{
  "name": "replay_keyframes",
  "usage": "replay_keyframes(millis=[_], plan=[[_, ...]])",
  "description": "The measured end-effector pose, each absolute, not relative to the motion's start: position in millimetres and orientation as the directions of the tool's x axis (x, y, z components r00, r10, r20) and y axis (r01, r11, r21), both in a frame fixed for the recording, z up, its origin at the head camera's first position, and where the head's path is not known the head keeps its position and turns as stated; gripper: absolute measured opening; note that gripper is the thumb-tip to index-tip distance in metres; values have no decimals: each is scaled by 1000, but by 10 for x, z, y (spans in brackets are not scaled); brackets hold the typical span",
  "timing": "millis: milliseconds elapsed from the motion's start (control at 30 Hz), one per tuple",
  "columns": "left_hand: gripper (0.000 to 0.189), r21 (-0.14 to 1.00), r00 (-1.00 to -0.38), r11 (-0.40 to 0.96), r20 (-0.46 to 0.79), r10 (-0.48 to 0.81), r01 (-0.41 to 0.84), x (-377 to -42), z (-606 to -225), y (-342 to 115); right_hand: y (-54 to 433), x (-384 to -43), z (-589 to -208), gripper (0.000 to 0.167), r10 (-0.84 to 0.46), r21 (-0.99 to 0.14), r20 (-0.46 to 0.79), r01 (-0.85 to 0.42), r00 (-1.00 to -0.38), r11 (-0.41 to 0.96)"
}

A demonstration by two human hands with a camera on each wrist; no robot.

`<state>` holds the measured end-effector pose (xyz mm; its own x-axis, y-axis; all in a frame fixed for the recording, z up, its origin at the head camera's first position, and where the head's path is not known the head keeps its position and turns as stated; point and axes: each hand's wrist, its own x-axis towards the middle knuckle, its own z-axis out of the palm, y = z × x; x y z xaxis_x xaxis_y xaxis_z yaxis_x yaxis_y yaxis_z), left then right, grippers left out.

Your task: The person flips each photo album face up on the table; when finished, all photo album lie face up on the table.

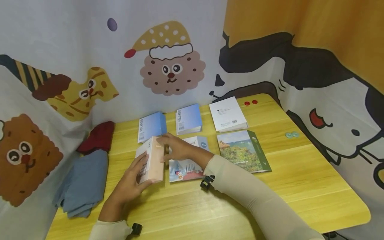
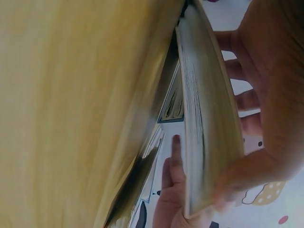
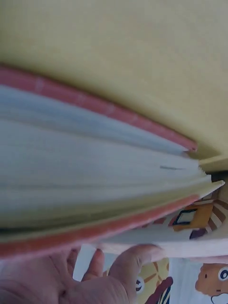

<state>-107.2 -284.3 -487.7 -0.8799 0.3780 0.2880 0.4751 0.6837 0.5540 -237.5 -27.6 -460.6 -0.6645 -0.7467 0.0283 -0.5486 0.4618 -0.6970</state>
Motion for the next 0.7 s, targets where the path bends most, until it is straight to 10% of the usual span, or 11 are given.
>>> replay_keyframes(millis=[700], plan=[[82, 850, -822, 87, 469, 322, 519, -1028, -4855, -2736, -414, -2164, -4444, 83, -654, -865, 237, -462, -718, 194]])
